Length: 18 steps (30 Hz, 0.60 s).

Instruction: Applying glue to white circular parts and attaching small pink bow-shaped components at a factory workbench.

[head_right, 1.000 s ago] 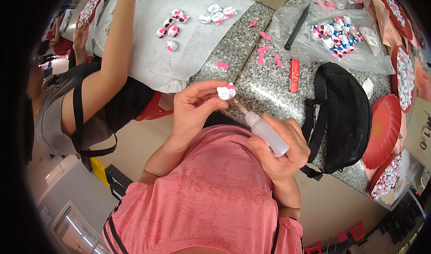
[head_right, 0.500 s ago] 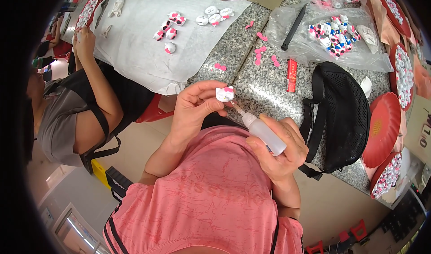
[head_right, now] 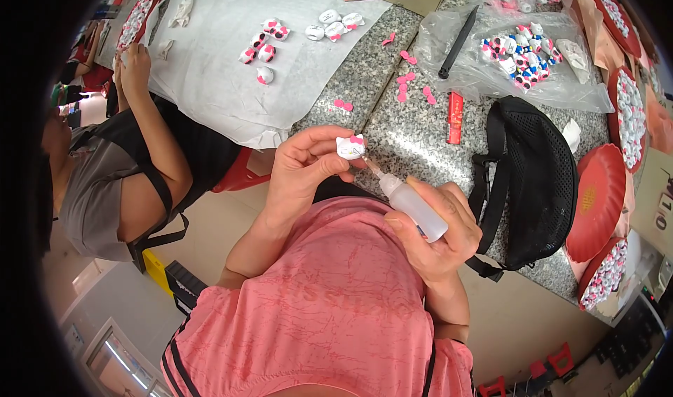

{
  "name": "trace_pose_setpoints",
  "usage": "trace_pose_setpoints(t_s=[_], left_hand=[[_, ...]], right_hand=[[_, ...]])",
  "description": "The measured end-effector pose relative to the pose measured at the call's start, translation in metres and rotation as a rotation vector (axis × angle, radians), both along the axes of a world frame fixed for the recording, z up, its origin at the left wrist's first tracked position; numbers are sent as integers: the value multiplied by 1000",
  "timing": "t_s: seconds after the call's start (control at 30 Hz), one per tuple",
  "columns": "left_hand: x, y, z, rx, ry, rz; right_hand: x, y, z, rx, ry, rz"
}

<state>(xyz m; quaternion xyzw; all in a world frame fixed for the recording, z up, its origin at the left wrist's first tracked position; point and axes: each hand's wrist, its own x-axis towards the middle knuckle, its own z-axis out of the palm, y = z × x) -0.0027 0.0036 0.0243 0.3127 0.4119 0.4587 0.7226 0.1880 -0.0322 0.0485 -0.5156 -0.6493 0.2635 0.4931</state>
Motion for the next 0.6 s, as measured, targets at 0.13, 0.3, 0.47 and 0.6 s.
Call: trace_pose_setpoints(t_s=[0.13, 0.3, 0.47, 0.6], left_hand=[[0, 0, 0, -10, 6, 0], [-1, 0, 0, -15, 13, 2], [-2, 0, 2, -18, 15, 6], [-2, 0, 0, -9, 16, 1]], right_hand=[[0, 0, 0, -18, -4, -15], [0, -1, 2, -40, 3, -3], [0, -1, 1, -36, 7, -9], [0, 0, 0, -18, -1, -11]])
